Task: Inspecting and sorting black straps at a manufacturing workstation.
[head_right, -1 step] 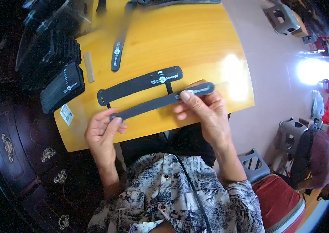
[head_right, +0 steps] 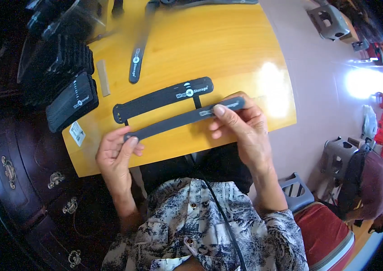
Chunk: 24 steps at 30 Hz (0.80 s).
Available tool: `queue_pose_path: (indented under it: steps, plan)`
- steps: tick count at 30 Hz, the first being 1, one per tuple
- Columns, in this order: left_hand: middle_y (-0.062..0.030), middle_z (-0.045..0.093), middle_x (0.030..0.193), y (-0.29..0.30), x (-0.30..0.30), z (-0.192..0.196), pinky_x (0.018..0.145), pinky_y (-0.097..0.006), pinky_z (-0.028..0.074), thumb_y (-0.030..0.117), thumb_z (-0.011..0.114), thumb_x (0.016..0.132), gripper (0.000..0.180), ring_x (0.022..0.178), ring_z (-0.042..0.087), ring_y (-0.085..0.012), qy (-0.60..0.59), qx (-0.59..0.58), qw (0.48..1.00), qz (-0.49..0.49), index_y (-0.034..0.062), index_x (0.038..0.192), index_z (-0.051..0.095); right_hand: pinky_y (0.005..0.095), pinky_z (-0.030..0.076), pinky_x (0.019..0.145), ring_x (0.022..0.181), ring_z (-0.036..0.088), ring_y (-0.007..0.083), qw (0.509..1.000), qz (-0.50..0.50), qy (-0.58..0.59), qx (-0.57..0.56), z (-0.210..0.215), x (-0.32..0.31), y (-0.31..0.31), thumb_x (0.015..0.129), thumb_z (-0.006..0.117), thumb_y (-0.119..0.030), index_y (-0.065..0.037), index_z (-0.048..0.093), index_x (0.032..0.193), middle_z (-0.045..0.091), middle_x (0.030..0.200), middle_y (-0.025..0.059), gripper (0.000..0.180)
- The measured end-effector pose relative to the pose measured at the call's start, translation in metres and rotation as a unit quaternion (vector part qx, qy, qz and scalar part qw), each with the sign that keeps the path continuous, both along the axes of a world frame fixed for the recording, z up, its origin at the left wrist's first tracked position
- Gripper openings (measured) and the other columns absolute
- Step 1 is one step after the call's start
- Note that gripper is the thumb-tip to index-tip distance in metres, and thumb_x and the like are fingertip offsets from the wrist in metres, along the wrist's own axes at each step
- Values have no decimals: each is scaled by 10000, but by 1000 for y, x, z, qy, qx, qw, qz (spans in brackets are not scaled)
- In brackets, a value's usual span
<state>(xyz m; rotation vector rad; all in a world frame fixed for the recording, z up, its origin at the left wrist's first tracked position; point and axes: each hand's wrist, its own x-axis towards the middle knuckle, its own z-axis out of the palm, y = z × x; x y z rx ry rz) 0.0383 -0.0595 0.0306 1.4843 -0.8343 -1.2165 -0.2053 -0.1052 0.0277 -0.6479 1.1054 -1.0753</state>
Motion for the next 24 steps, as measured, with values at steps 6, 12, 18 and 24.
queue_pose_path:
  steps: [6,12,18,24]
  plan:
    - [-89,650,815,3,17,2,618,-234,495,-24,621,840,150,671,628,-135,-38,41,998,38,-29,987,594,215,502,578,621,589,99,997,38,60,9,2,-10,-6,904,621,-107,-5,580,930,627,750,57,113]
    - [-85,651,816,6,29,5,700,-242,500,6,597,883,157,728,620,-119,7,42,999,8,-36,1034,609,203,465,592,659,583,90,979,71,192,-2,8,-8,-1,931,578,-137,-19,599,934,643,807,59,119]
    - [-50,596,928,4,31,0,689,-194,453,-50,611,863,162,766,558,-76,-115,-1,993,30,-20,1020,638,200,464,556,617,581,75,968,74,238,13,12,-8,-2,880,656,-106,-6,605,888,647,751,42,112]
    - [-26,621,877,-1,23,1,675,-179,440,-60,628,854,145,745,544,-47,-114,2,991,67,-30,996,624,193,442,505,588,559,65,965,44,259,-15,15,-4,-6,883,651,-108,-23,597,871,621,725,25,102]
